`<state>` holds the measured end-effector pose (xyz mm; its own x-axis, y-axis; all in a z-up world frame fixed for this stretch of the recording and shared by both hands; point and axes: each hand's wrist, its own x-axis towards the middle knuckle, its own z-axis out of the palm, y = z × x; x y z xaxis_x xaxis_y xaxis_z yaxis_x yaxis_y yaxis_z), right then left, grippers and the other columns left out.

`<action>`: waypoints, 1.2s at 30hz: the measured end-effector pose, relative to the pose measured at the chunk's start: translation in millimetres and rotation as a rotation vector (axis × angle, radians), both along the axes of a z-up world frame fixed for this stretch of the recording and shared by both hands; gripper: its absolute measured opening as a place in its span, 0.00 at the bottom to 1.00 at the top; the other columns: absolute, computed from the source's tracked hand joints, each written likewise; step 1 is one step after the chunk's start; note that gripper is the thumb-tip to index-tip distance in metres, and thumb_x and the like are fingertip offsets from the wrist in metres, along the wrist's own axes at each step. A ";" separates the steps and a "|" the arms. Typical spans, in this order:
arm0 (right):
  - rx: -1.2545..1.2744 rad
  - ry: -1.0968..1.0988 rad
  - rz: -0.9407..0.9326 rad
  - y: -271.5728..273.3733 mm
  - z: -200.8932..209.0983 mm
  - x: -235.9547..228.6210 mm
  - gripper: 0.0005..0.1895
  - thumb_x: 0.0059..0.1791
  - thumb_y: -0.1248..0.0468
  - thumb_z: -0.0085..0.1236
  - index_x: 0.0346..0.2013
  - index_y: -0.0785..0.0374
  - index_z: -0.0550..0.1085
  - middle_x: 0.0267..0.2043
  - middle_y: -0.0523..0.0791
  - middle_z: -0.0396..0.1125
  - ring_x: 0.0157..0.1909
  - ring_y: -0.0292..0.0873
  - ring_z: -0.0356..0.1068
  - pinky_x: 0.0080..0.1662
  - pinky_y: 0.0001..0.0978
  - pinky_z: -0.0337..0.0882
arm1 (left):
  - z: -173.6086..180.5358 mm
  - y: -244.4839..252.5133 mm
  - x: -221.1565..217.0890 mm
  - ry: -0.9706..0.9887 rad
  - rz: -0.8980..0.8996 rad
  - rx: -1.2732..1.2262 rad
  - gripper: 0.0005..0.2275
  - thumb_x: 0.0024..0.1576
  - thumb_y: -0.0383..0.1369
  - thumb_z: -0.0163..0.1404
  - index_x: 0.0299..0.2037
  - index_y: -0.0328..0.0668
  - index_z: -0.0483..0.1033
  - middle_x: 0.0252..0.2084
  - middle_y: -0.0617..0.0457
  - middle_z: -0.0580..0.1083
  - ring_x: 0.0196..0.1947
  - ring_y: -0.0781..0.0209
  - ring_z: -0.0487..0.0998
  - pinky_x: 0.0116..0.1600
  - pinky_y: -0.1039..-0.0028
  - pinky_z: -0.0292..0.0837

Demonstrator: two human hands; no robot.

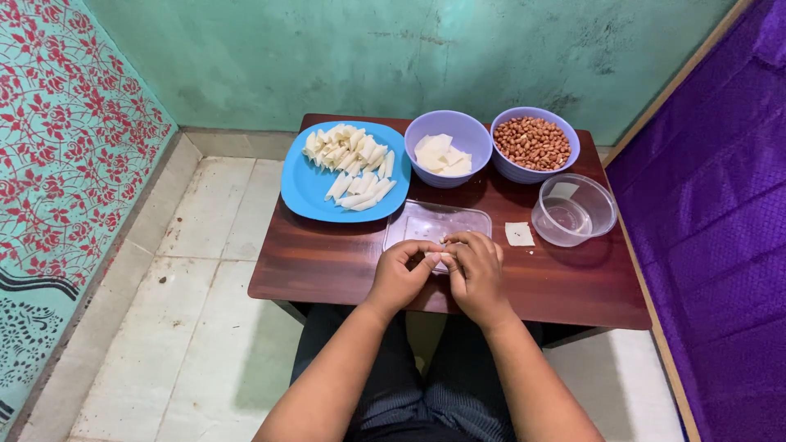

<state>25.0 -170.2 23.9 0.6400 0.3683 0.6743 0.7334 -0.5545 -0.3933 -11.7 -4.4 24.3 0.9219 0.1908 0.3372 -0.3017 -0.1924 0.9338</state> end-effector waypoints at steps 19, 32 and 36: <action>0.079 0.062 0.030 -2.5 2.4 1.7 0.07 0.55 0.52 0.55 0.37 0.47 0.76 0.46 0.38 0.72 0.58 0.46 0.69 0.57 0.42 0.57 | -1.3 0.5 -1.1 0.137 -0.051 -0.239 0.08 0.53 0.27 0.60 0.42 0.38 0.84 0.26 0.51 0.75 0.27 0.69 0.74 0.31 0.77 0.76; 0.166 0.094 0.028 -2.3 -0.6 2.0 0.07 0.56 0.56 0.55 0.35 0.49 0.75 0.46 0.38 0.72 0.58 0.45 0.69 0.57 0.41 0.55 | 6.0 -4.8 -4.1 0.126 -0.033 -0.235 0.08 0.51 0.27 0.63 0.39 0.39 0.84 0.26 0.49 0.78 0.24 0.69 0.77 0.26 0.79 0.76; 0.243 0.109 0.009 -10.4 -14.5 7.4 0.05 0.50 0.61 0.58 0.41 0.51 0.74 0.50 0.42 0.71 0.59 0.50 0.67 0.58 0.46 0.56 | -13.7 -2.9 2.8 0.108 0.023 -0.270 0.09 0.52 0.28 0.63 0.42 0.43 0.84 0.31 0.50 0.80 0.28 0.69 0.78 0.28 0.79 0.78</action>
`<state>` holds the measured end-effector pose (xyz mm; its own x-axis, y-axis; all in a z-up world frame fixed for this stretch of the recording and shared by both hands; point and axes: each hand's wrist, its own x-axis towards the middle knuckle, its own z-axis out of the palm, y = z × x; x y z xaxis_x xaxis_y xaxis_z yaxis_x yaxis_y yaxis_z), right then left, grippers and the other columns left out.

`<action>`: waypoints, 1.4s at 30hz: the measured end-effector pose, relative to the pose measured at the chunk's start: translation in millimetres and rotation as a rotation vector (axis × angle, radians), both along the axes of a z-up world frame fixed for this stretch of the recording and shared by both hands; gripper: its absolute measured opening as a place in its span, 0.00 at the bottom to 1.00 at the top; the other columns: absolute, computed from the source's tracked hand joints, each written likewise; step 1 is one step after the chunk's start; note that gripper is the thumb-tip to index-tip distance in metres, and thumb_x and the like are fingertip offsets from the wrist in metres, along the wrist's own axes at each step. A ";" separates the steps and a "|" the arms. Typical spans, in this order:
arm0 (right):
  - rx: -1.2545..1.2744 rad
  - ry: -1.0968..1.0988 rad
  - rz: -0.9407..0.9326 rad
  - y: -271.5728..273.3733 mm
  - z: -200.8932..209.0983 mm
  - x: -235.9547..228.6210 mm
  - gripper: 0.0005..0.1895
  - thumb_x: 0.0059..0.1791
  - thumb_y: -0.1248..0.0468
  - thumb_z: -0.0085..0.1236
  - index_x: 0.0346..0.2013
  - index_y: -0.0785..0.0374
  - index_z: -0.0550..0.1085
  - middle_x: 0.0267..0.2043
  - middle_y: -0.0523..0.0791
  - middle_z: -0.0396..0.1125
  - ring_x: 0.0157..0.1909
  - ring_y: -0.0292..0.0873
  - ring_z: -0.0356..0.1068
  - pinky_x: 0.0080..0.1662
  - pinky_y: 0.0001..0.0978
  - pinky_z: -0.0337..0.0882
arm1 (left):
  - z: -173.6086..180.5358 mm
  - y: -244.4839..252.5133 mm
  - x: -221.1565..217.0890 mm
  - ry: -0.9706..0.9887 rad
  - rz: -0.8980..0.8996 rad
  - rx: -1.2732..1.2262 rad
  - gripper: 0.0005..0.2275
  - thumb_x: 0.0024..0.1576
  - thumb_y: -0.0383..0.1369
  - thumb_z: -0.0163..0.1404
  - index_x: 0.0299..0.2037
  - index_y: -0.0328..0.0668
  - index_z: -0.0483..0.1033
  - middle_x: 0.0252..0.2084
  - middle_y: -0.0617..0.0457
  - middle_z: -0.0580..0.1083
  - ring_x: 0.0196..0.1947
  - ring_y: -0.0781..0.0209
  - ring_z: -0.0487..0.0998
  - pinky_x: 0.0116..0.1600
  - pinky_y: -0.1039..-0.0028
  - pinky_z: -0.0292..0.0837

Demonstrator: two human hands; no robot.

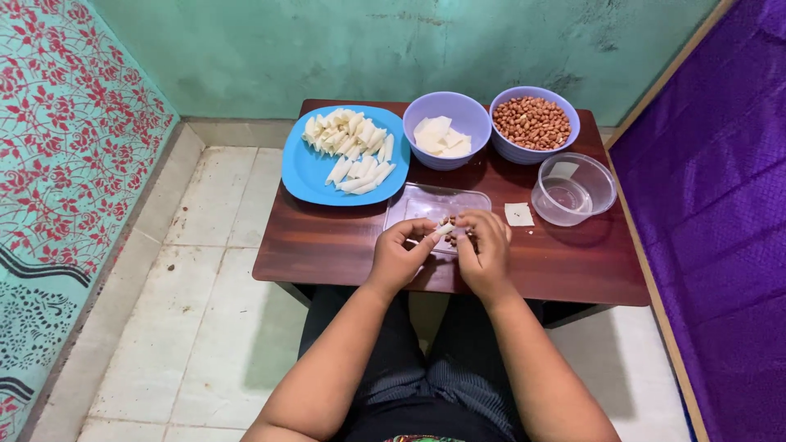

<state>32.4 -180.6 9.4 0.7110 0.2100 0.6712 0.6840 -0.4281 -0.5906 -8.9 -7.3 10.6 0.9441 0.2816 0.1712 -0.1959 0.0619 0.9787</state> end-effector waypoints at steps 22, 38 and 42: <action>-0.158 -0.055 0.032 8.0 15.2 -8.5 0.09 0.40 0.62 0.62 0.33 0.43 0.81 0.49 0.40 0.73 0.55 0.49 0.70 0.56 0.43 0.59 | 22.8 38.4 -10.8 -0.014 -0.018 0.225 0.06 0.51 0.29 0.63 0.38 0.46 0.86 0.31 0.51 0.82 0.32 0.65 0.81 0.37 0.75 0.77; -0.539 -0.069 -0.088 15.1 14.8 -11.2 0.08 0.47 0.43 0.61 0.36 0.36 0.81 0.57 0.36 0.69 0.65 0.46 0.62 0.60 0.44 0.53 | 41.2 206.4 65.2 0.305 0.480 1.001 0.06 0.54 0.40 0.56 0.40 0.62 0.84 0.34 0.65 0.81 0.42 0.59 0.81 0.52 0.63 0.73; -0.580 -0.040 -0.082 14.6 14.2 -8.8 0.07 0.47 0.42 0.60 0.31 0.32 0.81 0.57 0.36 0.69 0.66 0.46 0.62 0.61 0.46 0.52 | 19.9 216.8 101.8 0.534 0.378 1.111 0.08 0.55 0.43 0.52 0.42 0.65 0.83 0.37 0.65 0.81 0.48 0.54 0.81 0.58 0.58 0.65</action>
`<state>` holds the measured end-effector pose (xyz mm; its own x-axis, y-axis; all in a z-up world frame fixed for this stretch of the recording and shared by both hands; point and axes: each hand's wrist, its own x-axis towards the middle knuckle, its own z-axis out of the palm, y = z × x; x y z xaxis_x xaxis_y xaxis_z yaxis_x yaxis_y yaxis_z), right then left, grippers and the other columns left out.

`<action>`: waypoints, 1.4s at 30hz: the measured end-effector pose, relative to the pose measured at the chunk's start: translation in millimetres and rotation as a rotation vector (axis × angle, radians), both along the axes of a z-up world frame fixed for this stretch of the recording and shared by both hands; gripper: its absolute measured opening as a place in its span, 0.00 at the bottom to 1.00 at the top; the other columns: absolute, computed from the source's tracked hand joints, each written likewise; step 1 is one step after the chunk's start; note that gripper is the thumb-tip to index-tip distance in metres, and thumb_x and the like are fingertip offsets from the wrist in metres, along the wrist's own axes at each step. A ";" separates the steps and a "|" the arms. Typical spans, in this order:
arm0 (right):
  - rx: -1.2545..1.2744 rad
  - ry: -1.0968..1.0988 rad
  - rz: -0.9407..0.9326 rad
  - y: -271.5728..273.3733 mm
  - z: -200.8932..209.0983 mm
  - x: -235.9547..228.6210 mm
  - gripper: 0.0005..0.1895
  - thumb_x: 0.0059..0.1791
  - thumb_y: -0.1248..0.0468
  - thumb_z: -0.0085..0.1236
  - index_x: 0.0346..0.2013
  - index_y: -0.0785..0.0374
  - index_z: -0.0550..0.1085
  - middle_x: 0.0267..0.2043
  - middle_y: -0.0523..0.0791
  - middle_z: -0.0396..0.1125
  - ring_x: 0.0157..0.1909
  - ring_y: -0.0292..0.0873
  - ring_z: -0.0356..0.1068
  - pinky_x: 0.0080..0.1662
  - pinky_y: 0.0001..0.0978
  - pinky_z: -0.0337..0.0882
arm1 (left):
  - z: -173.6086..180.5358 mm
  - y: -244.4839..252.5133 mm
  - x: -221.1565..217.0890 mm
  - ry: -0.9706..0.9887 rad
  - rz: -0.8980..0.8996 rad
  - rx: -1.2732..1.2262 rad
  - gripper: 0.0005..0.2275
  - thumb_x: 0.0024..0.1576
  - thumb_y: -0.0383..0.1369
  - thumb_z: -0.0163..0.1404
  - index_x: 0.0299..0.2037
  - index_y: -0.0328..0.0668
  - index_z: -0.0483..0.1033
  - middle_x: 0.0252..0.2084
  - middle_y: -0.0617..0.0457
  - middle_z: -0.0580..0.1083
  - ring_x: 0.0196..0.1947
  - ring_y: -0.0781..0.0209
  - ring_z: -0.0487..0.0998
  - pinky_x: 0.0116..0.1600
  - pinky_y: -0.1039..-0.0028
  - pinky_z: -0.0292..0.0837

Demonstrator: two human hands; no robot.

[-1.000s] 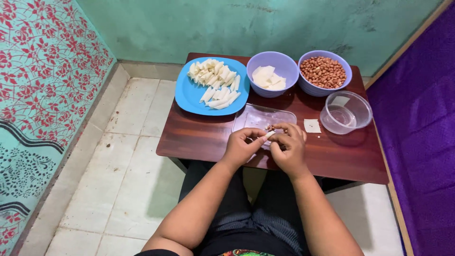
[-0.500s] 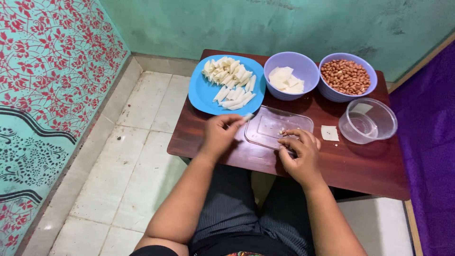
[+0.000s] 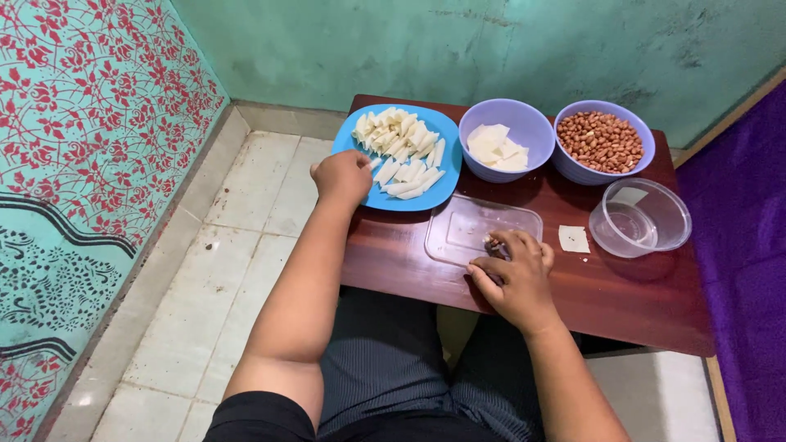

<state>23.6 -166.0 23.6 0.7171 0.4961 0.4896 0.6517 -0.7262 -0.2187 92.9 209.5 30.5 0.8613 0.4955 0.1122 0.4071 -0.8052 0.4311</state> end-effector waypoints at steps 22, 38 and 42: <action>0.050 0.034 0.007 -0.9 -2.7 1.6 0.06 0.44 0.42 0.63 0.31 0.32 0.80 0.57 0.35 0.68 0.65 0.44 0.62 0.60 0.45 0.52 | 35.3 -26.0 -41.7 0.036 -0.074 0.092 0.09 0.55 0.42 0.52 0.42 0.63 0.84 0.40 0.59 0.81 0.51 0.48 0.77 0.62 0.51 0.57; 0.297 0.093 0.006 -11.9 -4.4 12.4 0.05 0.47 0.52 0.65 0.36 0.40 0.81 0.50 0.38 0.73 0.58 0.46 0.69 0.56 0.45 0.60 | -14.5 -159.5 -117.8 -0.450 -0.527 -0.080 0.08 0.53 0.42 0.57 0.40 0.61 0.83 0.36 0.60 0.79 0.47 0.52 0.78 0.47 0.64 0.74; 0.357 0.151 0.036 -15.6 13.3 31.8 0.10 0.47 0.53 0.64 0.42 0.41 0.82 0.49 0.42 0.74 0.55 0.51 0.71 0.56 0.50 0.62 | 1.3 -156.6 -123.5 -0.475 -0.516 -0.141 0.09 0.53 0.39 0.57 0.43 0.58 0.83 0.37 0.57 0.78 0.43 0.49 0.79 0.45 0.62 0.76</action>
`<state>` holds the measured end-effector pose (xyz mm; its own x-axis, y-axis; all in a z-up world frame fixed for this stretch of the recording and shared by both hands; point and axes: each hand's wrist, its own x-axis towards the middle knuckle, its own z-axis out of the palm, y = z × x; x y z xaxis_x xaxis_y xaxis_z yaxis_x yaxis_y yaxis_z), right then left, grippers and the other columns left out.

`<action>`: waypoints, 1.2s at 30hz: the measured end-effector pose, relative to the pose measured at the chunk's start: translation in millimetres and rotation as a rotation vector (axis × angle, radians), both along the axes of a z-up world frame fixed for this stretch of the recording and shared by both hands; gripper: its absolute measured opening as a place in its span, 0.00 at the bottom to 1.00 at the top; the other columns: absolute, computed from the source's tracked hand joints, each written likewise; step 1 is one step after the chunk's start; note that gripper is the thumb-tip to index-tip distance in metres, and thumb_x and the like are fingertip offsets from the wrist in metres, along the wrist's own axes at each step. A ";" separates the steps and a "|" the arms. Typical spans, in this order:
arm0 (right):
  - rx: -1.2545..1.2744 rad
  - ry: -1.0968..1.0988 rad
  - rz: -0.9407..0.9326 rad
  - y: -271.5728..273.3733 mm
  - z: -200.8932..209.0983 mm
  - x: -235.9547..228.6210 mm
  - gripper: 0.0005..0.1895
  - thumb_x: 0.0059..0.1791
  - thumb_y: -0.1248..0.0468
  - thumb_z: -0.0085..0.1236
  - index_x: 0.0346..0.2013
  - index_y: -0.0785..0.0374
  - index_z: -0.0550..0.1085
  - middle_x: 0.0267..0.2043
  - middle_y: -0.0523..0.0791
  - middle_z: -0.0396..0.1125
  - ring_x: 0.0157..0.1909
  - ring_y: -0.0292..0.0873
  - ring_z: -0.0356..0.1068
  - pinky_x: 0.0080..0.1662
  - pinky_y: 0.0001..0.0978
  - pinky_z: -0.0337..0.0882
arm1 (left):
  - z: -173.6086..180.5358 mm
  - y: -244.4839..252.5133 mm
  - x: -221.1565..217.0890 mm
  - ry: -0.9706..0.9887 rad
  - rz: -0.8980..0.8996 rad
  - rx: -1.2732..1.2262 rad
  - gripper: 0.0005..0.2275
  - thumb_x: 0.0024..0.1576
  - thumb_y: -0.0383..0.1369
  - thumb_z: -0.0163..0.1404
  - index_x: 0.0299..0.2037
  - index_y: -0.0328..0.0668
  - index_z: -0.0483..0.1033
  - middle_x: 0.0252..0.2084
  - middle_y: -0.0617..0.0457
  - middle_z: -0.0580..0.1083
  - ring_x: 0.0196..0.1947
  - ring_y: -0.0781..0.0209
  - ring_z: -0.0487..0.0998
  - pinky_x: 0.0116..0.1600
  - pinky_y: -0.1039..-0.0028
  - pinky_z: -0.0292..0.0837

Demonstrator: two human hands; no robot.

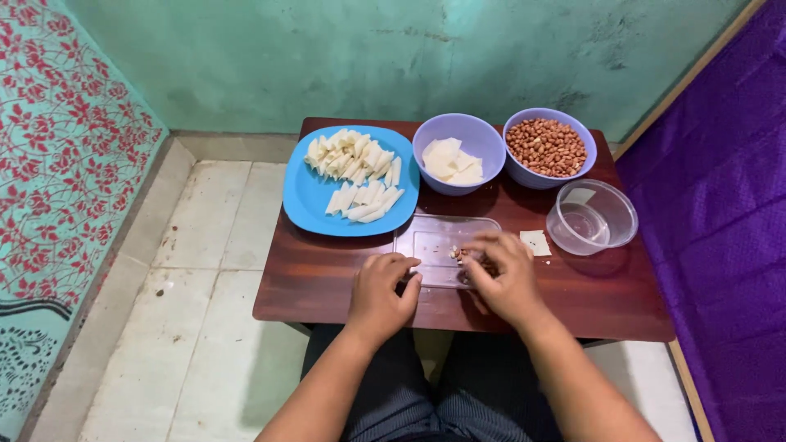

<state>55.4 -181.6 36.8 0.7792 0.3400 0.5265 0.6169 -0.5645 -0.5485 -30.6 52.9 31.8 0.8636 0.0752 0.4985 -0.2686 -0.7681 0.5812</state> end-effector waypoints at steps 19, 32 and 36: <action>-0.799 0.312 -0.102 80.5 66.5 162.5 0.33 0.57 0.36 0.30 0.50 0.46 0.82 0.58 0.50 0.73 0.66 0.59 0.65 0.69 0.70 0.39 | 10.8 11.2 1.7 -0.070 -0.026 -0.450 0.10 0.52 0.29 0.60 0.43 0.50 0.83 0.42 0.48 0.78 0.46 0.44 0.79 0.55 0.57 0.71; -0.232 -0.010 -0.058 18.7 65.0 76.6 0.25 0.59 0.47 0.45 0.63 0.57 0.74 0.61 0.52 0.70 0.65 0.59 0.65 0.67 0.63 0.47 | 9.8 8.3 0.0 -0.127 -0.059 -0.395 0.09 0.52 0.30 0.60 0.42 0.50 0.83 0.39 0.49 0.79 0.43 0.44 0.80 0.52 0.56 0.73; 0.265 0.236 0.161 18.0 74.3 -4.3 0.25 0.56 0.55 0.48 0.63 0.67 0.72 0.62 0.62 0.66 0.67 0.67 0.61 0.67 0.64 0.50 | 3.5 5.8 -1.8 -0.143 -0.065 -0.370 0.07 0.53 0.31 0.60 0.41 0.51 0.84 0.35 0.52 0.80 0.40 0.47 0.81 0.50 0.60 0.74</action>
